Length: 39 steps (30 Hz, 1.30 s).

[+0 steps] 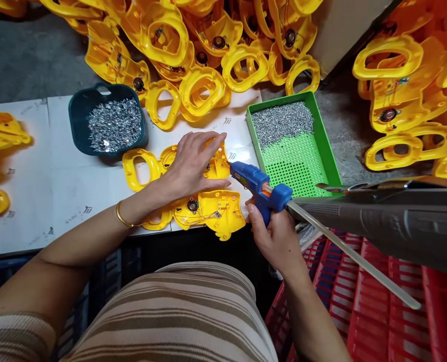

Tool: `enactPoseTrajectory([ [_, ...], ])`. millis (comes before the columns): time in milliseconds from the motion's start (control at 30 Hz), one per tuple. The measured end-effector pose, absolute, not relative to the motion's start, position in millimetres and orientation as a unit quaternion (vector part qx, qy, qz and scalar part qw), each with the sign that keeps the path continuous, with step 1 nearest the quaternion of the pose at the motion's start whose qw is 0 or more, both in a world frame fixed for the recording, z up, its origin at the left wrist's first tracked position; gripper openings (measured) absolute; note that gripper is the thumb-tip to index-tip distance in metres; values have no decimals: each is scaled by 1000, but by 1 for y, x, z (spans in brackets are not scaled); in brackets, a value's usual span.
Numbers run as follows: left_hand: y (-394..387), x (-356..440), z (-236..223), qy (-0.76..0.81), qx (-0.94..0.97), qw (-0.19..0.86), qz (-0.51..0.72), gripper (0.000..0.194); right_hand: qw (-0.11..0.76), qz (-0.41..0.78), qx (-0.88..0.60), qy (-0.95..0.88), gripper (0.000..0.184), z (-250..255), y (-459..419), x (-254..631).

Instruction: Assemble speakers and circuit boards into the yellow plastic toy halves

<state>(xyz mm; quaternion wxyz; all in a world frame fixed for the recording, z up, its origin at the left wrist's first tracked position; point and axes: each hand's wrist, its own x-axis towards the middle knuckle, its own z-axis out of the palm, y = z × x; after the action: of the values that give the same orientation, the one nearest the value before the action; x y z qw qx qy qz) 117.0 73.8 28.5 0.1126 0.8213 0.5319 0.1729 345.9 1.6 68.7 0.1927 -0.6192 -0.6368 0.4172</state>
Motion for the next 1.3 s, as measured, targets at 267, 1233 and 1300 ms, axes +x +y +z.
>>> enactPoseTrajectory([
  [267, 75, 116, 21, 516, 823, 109, 212, 92, 185, 397, -621, -650, 43, 66, 2, 351],
  [1233, 75, 114, 23, 505, 827, 127, 212, 91, 218, 416, -636, -612, 41, 71, -7, 343],
  [1300, 75, 113, 22, 504, 827, 128, 212, 91, 213, 410, -639, -616, 42, 72, -5, 341],
])
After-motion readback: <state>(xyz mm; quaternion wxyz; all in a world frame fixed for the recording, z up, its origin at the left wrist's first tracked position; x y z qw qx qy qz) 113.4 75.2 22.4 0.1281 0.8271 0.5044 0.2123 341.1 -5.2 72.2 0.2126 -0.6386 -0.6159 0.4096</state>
